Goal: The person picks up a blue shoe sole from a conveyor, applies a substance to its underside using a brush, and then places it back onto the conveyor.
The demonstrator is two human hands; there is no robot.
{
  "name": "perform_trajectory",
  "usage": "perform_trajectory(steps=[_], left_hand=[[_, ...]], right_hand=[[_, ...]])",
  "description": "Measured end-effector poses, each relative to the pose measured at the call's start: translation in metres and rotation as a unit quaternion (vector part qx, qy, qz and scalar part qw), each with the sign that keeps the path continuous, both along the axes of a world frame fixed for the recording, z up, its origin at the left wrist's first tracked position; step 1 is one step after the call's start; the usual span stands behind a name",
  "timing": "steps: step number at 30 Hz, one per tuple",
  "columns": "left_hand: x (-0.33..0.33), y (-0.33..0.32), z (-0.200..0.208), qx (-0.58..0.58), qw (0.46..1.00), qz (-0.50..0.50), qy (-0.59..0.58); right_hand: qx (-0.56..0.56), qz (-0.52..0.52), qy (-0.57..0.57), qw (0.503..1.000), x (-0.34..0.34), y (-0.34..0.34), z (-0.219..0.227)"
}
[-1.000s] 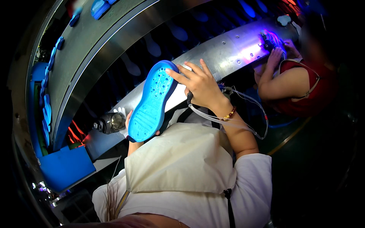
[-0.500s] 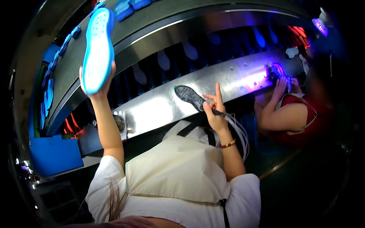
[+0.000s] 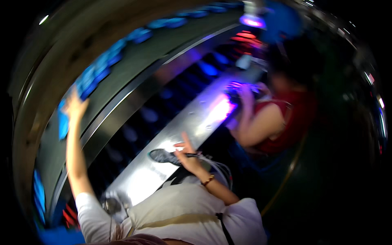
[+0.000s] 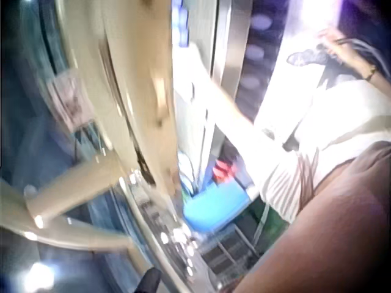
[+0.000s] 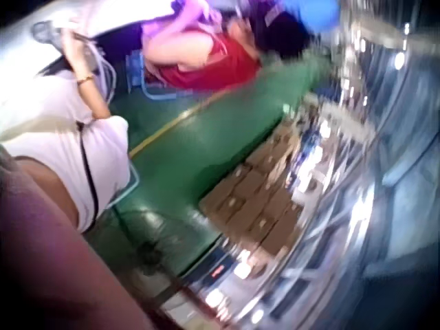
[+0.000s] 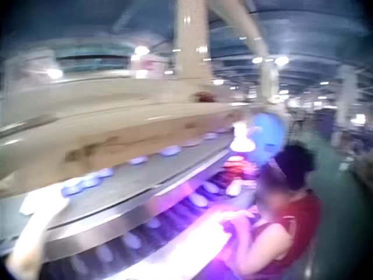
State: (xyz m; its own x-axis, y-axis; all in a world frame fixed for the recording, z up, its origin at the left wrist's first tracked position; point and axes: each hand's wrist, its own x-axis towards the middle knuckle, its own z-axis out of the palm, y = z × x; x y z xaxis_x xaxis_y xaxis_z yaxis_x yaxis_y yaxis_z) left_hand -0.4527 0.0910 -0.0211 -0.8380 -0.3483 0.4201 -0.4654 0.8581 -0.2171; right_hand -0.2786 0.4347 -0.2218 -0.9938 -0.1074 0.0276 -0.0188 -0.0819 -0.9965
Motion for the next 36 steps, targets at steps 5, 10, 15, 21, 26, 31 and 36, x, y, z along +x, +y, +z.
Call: perform_trajectory(steps=[5, 10, 15, 21, 26, 31, 36], left_hand=[[-0.095, -0.187, -0.079, 0.214, 0.894, -0.383, -0.089], [-0.075, -0.139, -0.053, 0.192, 0.907, -0.359, -0.108], [-0.081, -0.076, -0.050, 0.192, 0.897, -0.384, -0.104], [-0.060, -0.017, -0.048, 0.246, 0.849, -0.462, -0.066], [-0.029, -0.042, -0.061, 0.201, 0.927, -0.317, -0.015], [0.073, -0.089, -0.076, -0.078, 0.874, -0.477, 0.041], [0.168, -0.016, -0.117, 0.486, 0.791, -0.260, 0.267]], right_hand=[[-0.073, 0.016, -0.011, 0.997, -0.006, 0.012, -0.002], [-0.061, 0.028, 0.006, 0.998, -0.015, 0.020, -0.018], [-0.072, 0.011, 0.073, 0.995, -0.009, 0.008, -0.030], [-0.104, 0.018, 0.101, 0.989, -0.007, -0.021, -0.041], [-0.114, 0.065, 0.065, 0.989, -0.008, -0.027, -0.017], [-0.099, 0.039, 0.063, 0.992, -0.011, -0.041, -0.019], [-0.057, 0.030, 0.077, 0.995, -0.012, -0.054, -0.019]])
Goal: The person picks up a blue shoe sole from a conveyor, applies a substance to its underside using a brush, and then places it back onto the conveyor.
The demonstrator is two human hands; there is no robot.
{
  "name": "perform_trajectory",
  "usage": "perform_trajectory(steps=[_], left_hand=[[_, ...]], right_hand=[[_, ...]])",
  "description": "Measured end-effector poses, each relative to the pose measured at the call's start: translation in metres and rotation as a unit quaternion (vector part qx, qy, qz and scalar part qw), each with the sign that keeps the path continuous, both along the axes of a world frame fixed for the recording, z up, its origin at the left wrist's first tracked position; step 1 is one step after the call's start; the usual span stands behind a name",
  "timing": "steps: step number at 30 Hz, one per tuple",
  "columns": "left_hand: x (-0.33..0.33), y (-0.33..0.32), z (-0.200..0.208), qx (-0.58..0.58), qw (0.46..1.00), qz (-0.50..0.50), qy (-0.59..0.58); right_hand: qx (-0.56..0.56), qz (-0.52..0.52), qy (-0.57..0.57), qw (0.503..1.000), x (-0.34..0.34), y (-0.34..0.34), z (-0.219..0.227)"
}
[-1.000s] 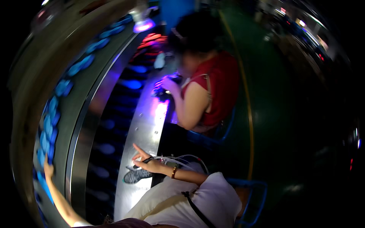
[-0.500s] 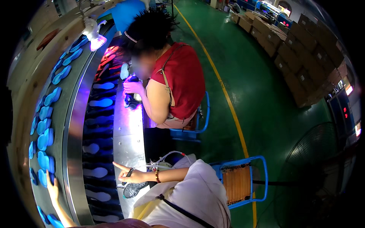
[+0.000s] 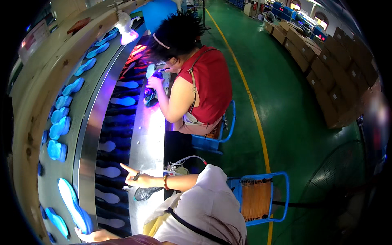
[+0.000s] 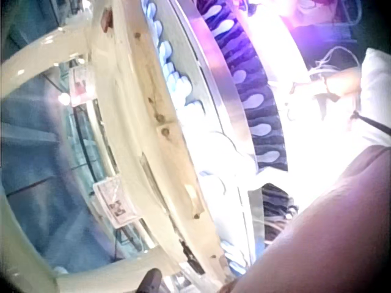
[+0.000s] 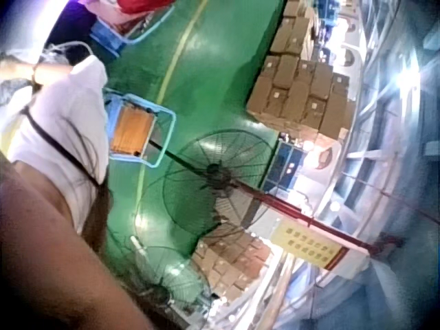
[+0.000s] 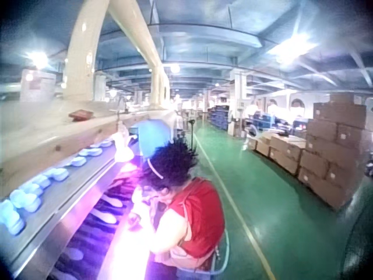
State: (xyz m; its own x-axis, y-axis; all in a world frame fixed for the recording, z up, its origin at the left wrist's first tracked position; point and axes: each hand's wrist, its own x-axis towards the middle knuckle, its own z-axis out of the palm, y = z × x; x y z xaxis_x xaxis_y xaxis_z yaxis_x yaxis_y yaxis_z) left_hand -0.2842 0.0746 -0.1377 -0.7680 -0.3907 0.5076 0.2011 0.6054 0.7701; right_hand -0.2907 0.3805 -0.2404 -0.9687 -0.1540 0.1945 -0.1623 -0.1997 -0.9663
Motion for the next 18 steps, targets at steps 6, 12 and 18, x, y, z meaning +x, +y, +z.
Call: perform_trajectory(steps=[6, 12, 18], left_hand=[[0.036, 0.029, -0.027, 0.562, 0.809, -0.169, -0.039], [0.081, 0.026, -0.045, 0.623, 0.535, -0.567, -0.064], [0.071, 0.052, -0.055, 0.519, 0.709, -0.403, -0.256]], right_hand=[[0.088, -0.005, 0.033, 0.996, 0.011, -0.002, 0.022], [0.242, 0.003, 0.078, 0.967, 0.025, -0.011, 0.032], [0.404, 0.038, 0.267, 0.874, 0.035, -0.024, 0.058]])
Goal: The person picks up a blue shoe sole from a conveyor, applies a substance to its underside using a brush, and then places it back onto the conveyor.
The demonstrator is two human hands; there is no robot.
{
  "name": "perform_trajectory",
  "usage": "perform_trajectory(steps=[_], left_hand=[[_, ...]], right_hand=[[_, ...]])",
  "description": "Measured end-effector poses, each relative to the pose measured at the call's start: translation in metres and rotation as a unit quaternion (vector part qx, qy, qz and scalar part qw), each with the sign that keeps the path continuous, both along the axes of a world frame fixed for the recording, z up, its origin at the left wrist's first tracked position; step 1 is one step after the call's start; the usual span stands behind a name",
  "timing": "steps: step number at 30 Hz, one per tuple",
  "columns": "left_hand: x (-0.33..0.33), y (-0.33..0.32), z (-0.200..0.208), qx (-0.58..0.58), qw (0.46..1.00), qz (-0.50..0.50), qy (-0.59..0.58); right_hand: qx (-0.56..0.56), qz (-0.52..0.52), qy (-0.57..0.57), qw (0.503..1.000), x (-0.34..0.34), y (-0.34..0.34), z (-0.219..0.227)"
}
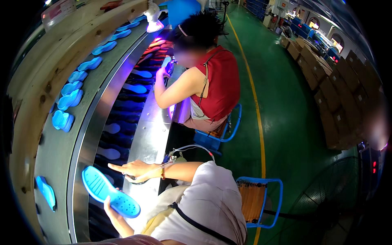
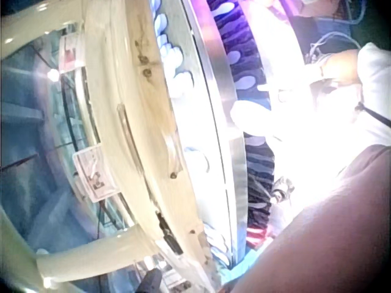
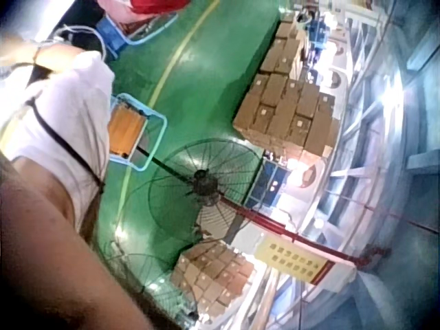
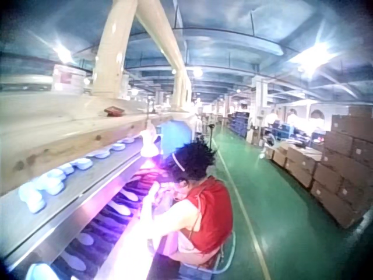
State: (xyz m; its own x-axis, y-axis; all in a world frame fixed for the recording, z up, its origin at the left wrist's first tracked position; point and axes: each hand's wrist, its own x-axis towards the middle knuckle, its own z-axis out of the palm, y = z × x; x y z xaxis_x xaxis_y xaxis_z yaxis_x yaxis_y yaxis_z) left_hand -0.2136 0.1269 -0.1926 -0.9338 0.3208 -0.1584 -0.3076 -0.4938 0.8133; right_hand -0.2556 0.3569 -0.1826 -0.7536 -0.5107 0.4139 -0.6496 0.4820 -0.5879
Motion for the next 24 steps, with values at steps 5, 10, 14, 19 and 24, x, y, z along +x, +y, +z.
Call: perform_trajectory(steps=[5, 10, 14, 19, 24], left_hand=[[0.002, 0.027, -0.024, -0.076, 0.993, 0.064, -0.060], [0.003, 0.031, -0.011, -0.080, 0.994, 0.038, -0.066], [0.005, 0.022, -0.013, -0.074, 0.992, 0.085, -0.063], [0.006, 0.012, 0.000, 0.048, 0.987, 0.144, 0.052], [0.007, 0.009, 0.023, 0.230, 0.967, 0.102, 0.045]], right_hand=[[0.170, 0.051, 0.022, 0.984, -0.001, -0.023, -0.013], [0.178, 0.087, 0.034, 0.980, 0.005, -0.022, -0.023], [0.211, 0.135, 0.100, 0.963, 0.009, -0.018, -0.020], [0.028, 0.114, 0.154, 0.981, 0.006, -0.007, 0.013], [-0.300, 0.041, -0.191, 0.934, -0.006, 0.005, 0.034]])
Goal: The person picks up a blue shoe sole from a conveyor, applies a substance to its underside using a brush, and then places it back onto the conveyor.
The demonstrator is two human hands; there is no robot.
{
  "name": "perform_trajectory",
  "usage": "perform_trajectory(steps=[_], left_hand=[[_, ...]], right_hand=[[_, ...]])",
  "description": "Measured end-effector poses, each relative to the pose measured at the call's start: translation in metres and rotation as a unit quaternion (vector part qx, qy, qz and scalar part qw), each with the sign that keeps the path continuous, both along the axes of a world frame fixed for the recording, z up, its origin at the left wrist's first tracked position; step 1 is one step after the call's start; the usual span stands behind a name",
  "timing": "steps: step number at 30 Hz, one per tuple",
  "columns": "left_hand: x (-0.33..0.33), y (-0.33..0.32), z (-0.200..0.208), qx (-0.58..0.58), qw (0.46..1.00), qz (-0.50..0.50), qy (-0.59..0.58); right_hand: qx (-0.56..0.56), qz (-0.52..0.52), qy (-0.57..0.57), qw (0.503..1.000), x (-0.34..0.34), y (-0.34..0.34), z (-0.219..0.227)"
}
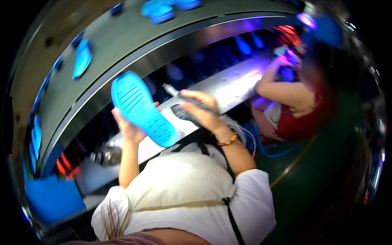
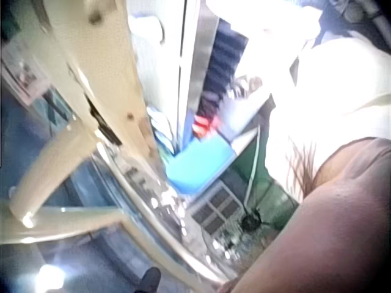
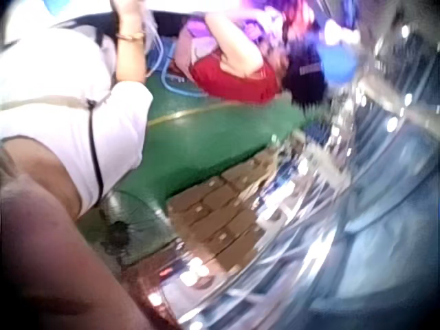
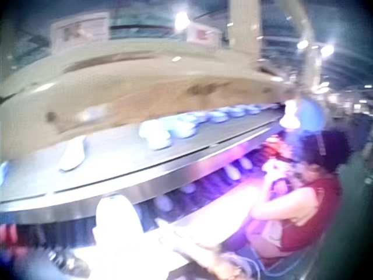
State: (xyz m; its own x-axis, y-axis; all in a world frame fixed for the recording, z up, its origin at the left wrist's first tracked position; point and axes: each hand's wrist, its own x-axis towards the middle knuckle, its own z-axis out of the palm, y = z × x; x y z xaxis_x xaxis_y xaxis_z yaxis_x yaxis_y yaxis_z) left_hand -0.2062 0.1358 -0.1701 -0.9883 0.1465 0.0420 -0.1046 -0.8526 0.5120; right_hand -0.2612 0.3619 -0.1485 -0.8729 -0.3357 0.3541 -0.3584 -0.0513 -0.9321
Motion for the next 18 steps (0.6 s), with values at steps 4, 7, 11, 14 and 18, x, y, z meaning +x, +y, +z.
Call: perform_trajectory(steps=[4, 7, 11, 14, 18], left_hand=[[-0.003, 0.009, 0.000, 0.056, 0.997, -0.030, -0.043], [0.002, 0.019, -0.002, 0.023, 0.996, -0.003, -0.083], [0.007, 0.036, 0.000, 0.046, 0.996, -0.030, -0.073], [0.008, 0.038, -0.006, 0.037, 0.997, -0.024, -0.060], [0.008, 0.048, -0.010, -0.006, 0.991, 0.080, -0.107]], right_hand=[[-0.102, 0.131, -0.141, 0.976, -0.006, -0.017, 0.023], [-0.144, 0.168, -0.227, 0.948, -0.018, -0.040, 0.012], [-0.204, 0.152, -0.271, 0.928, -0.039, -0.053, -0.007], [-0.184, 0.139, -0.252, 0.940, -0.050, -0.060, -0.002], [-0.080, 0.105, -0.163, 0.978, -0.042, -0.075, 0.011]])
